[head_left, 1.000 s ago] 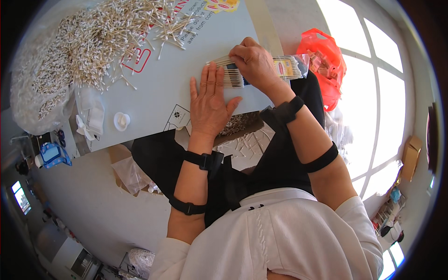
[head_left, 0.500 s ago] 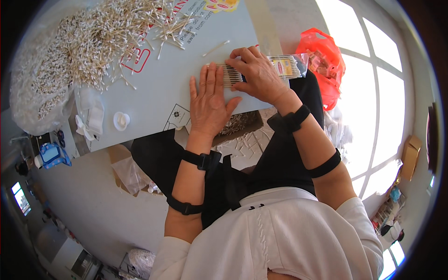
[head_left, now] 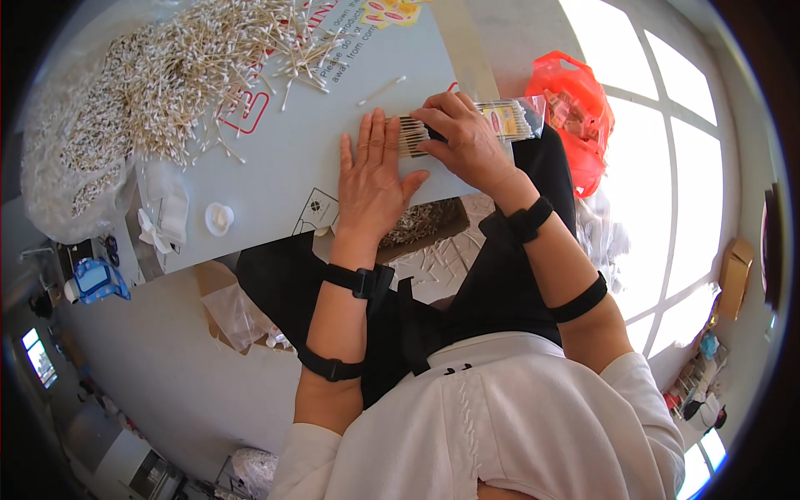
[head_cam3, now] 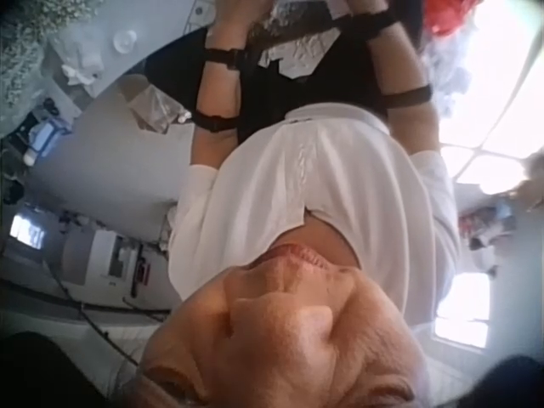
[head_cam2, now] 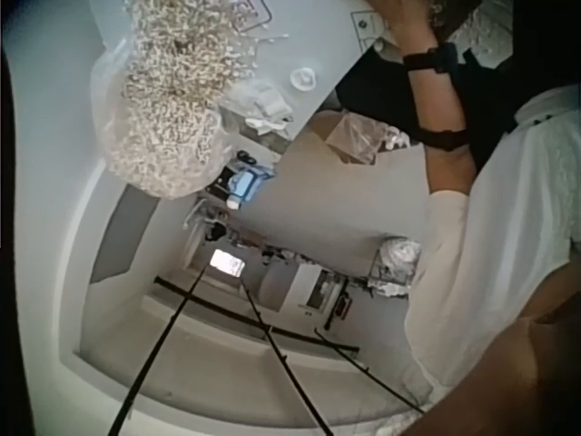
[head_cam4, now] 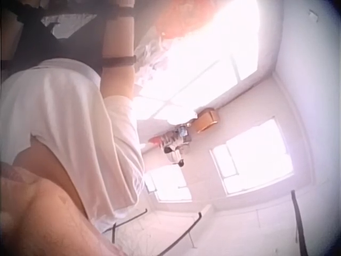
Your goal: Packing individual cotton swabs into plastic bags and sealing them.
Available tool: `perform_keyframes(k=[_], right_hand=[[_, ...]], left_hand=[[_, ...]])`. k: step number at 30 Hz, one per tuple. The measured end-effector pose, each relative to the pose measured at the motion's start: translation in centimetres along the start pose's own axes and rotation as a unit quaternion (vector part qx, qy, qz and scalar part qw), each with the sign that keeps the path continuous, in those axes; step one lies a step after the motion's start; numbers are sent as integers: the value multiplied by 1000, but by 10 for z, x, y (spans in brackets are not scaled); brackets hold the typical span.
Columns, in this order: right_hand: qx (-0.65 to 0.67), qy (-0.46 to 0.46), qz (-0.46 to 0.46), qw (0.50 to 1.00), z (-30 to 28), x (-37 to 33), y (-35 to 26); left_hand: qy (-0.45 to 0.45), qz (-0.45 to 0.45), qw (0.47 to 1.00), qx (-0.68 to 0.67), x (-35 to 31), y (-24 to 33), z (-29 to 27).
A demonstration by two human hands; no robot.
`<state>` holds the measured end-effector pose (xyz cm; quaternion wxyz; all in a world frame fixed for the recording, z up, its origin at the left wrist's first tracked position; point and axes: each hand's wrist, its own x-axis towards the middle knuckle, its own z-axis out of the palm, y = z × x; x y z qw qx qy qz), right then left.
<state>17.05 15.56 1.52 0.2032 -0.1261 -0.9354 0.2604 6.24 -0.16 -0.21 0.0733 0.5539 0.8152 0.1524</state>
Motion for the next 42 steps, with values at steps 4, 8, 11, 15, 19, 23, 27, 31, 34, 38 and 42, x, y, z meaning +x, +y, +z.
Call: perform_keyframes(k=[4, 8, 11, 15, 19, 23, 27, 31, 34, 38, 42], right_hand=[[57, 40, 110, 991, 3, -9, -3], [50, 95, 86, 990, 9, -7, -5], [45, 75, 88, 992, 16, -5, -4], [45, 78, 121, 989, 21, 1, -3], [32, 45, 173, 983, 23, 10, -1], [21, -48, 289, 956, 17, 26, -5], [0, -78, 288, 954, 12, 33, -3], [86, -64, 237, 966, 3, 21, 0], [66, -59, 127, 988, -4, 4, -1], [-4, -80, 80, 994, -5, 0, -3], [-3, -91, 86, 992, -8, 1, 0]], left_hand=[[3, -3, 1000, 9, 0, 1, 0], [6, 0, 1000, 14, 0, 1, 1], [7, -1, 1000, 15, 0, 1, 2], [13, 3, 1000, 8, 0, -1, 3], [11, 3, 1000, 9, 0, 0, 4], [17, 3, 1000, 11, 0, -1, 5], [23, 3, 1000, 9, -1, 0, 6], [26, -2, 1000, 17, -1, 2, 5], [25, -3, 1000, 7, 0, 3, 3], [24, -1, 1000, 6, 0, 4, 2], [21, -12, 1000, 1, 0, 9, 3]])
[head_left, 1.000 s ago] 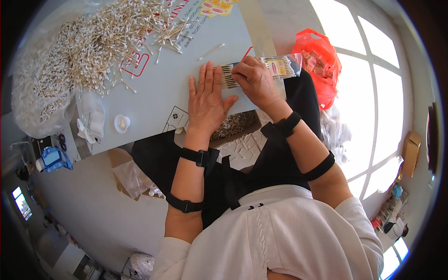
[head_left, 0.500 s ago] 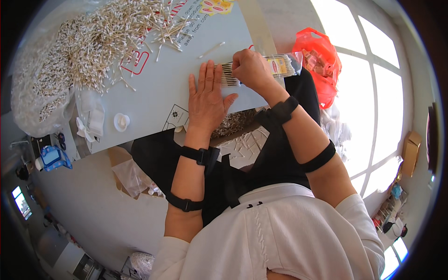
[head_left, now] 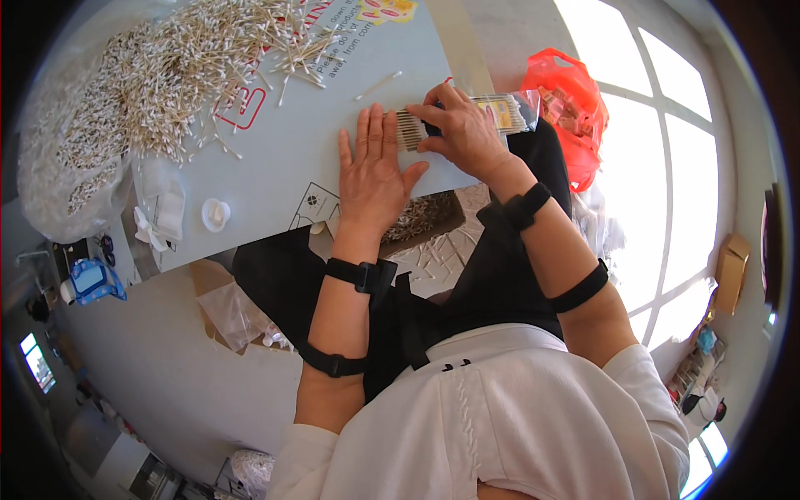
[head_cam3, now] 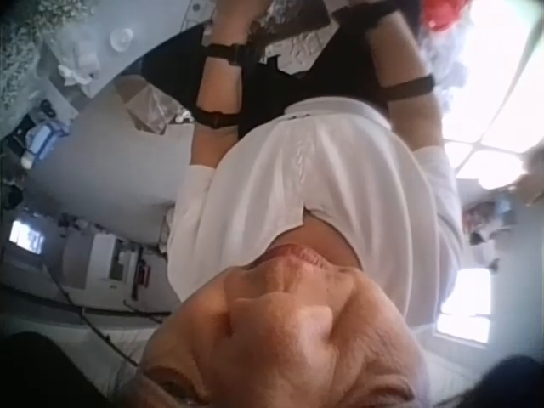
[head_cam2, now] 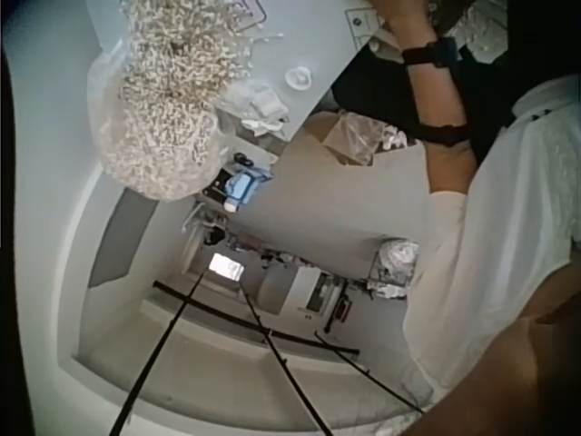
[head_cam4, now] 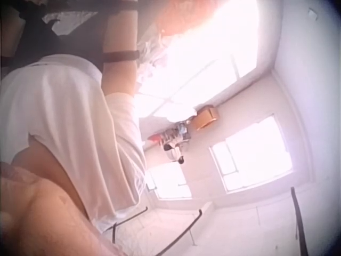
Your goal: Packing individual cotton swabs into plastic bags and sealing them.
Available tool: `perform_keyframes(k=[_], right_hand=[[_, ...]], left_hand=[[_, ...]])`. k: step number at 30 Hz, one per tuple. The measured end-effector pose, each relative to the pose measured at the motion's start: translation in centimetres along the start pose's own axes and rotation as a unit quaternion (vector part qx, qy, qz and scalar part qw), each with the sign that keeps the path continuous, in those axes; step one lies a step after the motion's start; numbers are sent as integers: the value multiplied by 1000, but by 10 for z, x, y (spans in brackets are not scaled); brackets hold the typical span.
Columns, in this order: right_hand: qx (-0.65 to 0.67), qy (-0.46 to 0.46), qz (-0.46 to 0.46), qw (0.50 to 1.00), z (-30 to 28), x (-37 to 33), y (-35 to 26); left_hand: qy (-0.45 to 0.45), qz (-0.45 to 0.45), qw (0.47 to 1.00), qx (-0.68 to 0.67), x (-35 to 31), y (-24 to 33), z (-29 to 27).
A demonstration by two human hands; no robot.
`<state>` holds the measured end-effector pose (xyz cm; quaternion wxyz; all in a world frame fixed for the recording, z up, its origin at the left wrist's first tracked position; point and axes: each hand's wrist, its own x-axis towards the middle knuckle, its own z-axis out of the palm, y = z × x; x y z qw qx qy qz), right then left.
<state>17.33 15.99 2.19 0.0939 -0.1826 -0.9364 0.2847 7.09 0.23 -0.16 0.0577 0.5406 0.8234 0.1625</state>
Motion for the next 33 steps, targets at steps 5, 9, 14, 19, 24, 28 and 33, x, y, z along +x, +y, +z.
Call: perform_keyframes(k=[5, 9, 14, 19, 24, 28, 33], right_hand=[[-18, 20, -21, 999, -7, -5, 7], [-172, 156, 50, 971, -20, -27, 41], [-214, 44, 105, 970, -10, -50, 71], [-145, 48, 106, 983, -8, -51, 71], [-112, 58, 104, 986, -6, -51, 74], [-89, 59, 100, 989, -7, -51, 71], [-76, 75, 96, 990, -4, -52, 74]], left_hand=[[1, -26, 1000, -17, -1, 8, 5], [-4, -31, 1000, 4, 0, 9, 6], [-5, -45, 999, 12, 3, 19, 11], [26, -65, 997, 29, 10, 35, 21], [27, -66, 997, 11, 21, 55, 31], [36, -68, 997, 0, 26, 68, 36], [40, -78, 996, -1, 31, 78, 39]])
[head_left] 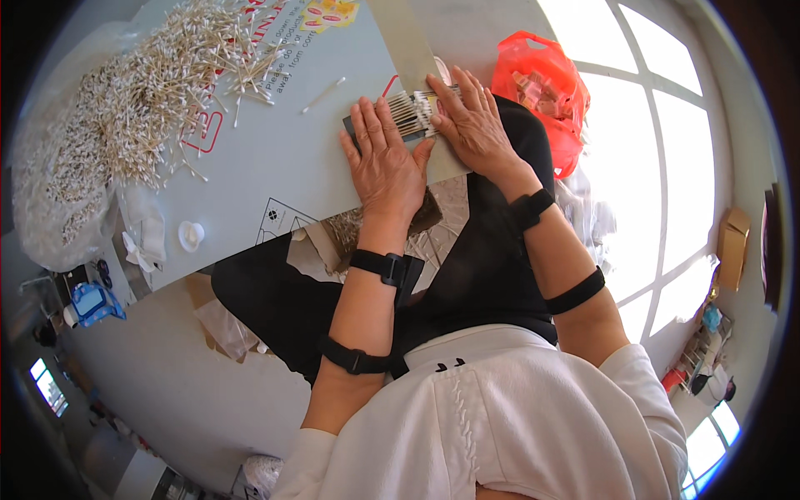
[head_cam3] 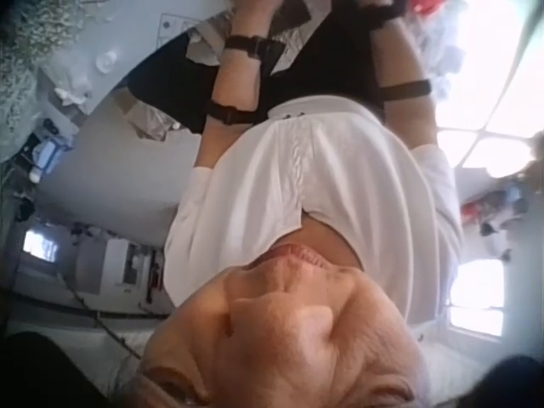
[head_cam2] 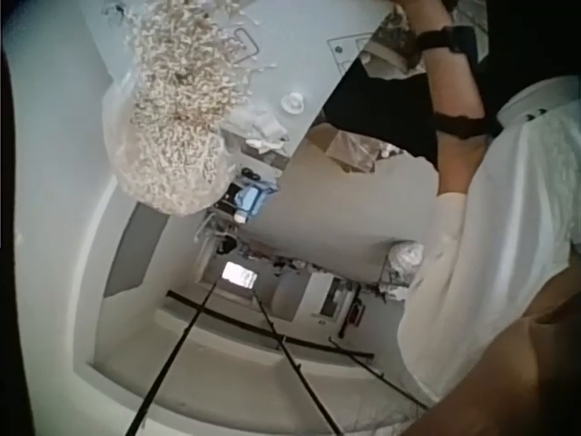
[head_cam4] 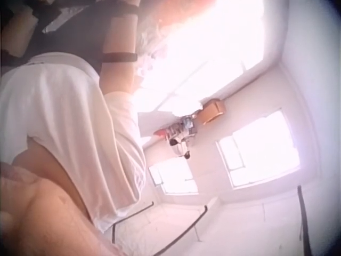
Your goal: Packing individual cotton swabs into plastic bags and sealing them.
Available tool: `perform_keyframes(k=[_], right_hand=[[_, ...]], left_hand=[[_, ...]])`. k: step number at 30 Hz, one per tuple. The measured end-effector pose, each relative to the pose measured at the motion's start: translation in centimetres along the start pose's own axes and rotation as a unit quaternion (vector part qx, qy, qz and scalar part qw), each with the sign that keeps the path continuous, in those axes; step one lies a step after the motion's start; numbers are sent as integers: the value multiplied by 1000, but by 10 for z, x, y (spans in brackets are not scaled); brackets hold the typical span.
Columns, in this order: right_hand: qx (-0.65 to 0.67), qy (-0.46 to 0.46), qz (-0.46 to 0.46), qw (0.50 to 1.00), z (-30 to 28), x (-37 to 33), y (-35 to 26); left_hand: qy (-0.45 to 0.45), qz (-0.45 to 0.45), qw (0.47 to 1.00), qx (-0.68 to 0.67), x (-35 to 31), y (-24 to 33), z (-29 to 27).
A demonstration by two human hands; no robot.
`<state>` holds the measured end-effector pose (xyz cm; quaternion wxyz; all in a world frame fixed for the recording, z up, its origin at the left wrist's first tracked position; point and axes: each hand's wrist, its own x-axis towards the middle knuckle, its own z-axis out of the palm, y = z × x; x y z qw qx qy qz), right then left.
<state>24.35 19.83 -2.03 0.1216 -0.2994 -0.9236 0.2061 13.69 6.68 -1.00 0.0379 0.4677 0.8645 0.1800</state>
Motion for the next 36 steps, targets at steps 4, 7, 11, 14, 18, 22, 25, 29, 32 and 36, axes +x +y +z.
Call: perform_keyframes(k=[4, 7, 11, 14, 18, 22, 25, 29, 32, 36], right_hand=[[1, 9, -5, 1000, 2, 0, 1], [0, 12, -9, 1000, 3, 0, 2], [-6, 16, -12, 1000, 4, 0, 2], [10, 10, -16, 1000, 1, 1, 3], [18, -8, -1, 1000, 1, 1, 2], [35, 2, -10, 999, 2, 2, 7], [48, 12, -17, 999, 4, 4, 6], [58, 19, -17, 998, 4, 4, 4], [87, 26, -9, 996, 0, 2, 4], [173, 67, 12, 983, -3, 2, 0]], left_hand=[[-7, 12, 1000, -17, -3, 9, 1], [-23, 30, 999, -10, -7, 14, 1], [-16, 35, 999, -19, -5, 18, 3], [-15, 32, 999, -28, -4, 19, 4], [-14, 38, 999, -21, -3, 13, 5], [-11, 49, 999, -21, -3, 13, 4], [-10, 37, 999, -36, -1, 19, 5], [-10, 23, 998, -62, -1, 21, 5], [83, 25, 985, -149, -3, 13, 3], [132, 89, 981, -115, -6, -4, -7]])
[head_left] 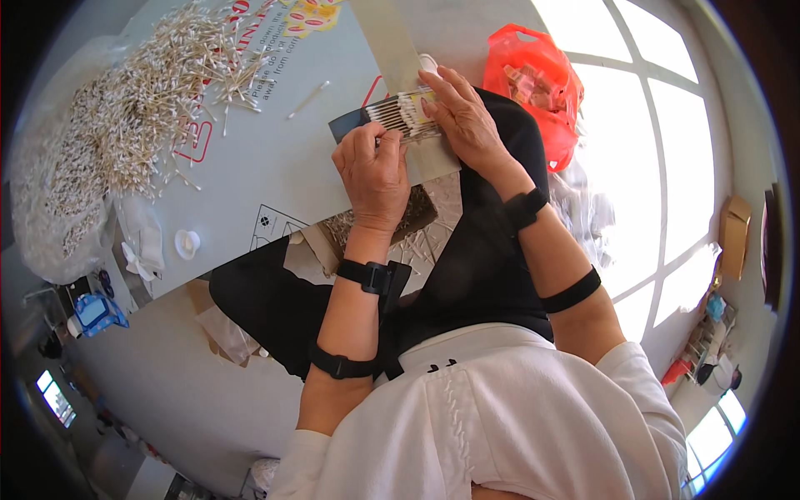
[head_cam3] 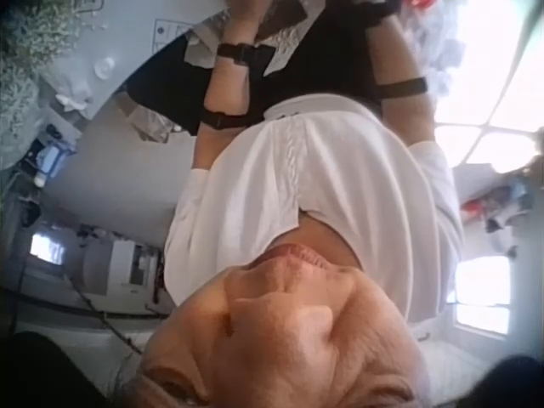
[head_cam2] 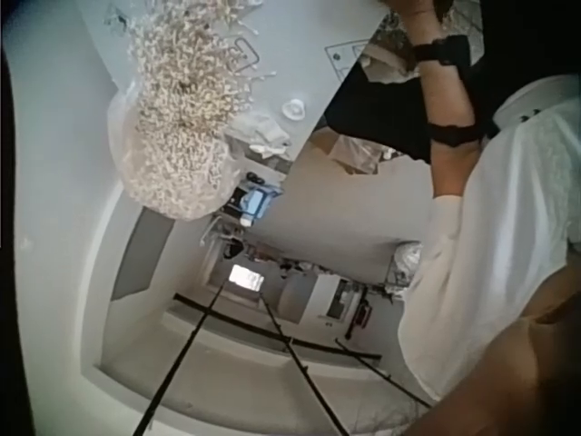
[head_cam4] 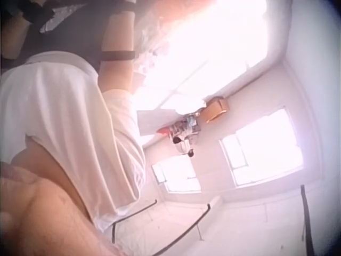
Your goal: Packing individual cotton swabs into plastic bags and sealing them.
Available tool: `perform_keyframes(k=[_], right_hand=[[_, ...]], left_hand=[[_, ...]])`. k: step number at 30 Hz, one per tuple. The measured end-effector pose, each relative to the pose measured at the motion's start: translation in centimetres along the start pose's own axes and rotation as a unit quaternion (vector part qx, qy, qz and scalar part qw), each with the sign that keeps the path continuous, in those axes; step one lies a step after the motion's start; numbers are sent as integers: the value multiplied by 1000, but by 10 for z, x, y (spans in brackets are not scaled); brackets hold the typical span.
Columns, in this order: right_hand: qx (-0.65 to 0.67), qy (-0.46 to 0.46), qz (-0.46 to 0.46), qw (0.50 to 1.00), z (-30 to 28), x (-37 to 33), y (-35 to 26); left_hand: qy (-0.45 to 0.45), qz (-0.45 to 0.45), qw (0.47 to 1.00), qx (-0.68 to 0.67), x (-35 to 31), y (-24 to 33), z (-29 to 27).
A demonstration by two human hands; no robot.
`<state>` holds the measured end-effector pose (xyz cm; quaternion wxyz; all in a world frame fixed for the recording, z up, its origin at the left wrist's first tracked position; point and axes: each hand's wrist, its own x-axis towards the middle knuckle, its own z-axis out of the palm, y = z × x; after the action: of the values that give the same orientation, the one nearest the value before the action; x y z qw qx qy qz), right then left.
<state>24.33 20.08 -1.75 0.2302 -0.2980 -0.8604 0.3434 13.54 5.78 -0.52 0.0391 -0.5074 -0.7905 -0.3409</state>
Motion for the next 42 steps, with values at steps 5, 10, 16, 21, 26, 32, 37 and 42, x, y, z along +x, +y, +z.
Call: perform_keyframes(k=[5, 10, 16, 21, 26, 32, 37, 42], right_hand=[[27, 0, 32, 999, 0, -1, 0], [10, -5, 26, 1000, 0, -1, 2], [3, -17, 26, 999, 0, -1, 4], [24, -4, 25, 999, 2, -2, 2], [22, 8, 12, 1000, 3, -2, 3], [23, 7, 18, 1000, 3, -2, 2], [18, 12, 9, 1000, 4, -2, 3], [17, 11, 4, 1000, 4, -2, 2]], left_hand=[[6, 29, 1000, 6, 7, -3, -1], [-18, 46, 998, 25, 12, -7, -2], [-19, 43, 998, 47, 7, -12, -7], [-18, 40, 998, 56, 6, -9, -5], [-18, 46, 997, 56, 7, -5, -1], [-34, 61, 994, 86, 2, -13, -7], [-32, 68, 996, 53, 5, -11, -8], [-81, 13, 996, 27, 12, -9, -11]])
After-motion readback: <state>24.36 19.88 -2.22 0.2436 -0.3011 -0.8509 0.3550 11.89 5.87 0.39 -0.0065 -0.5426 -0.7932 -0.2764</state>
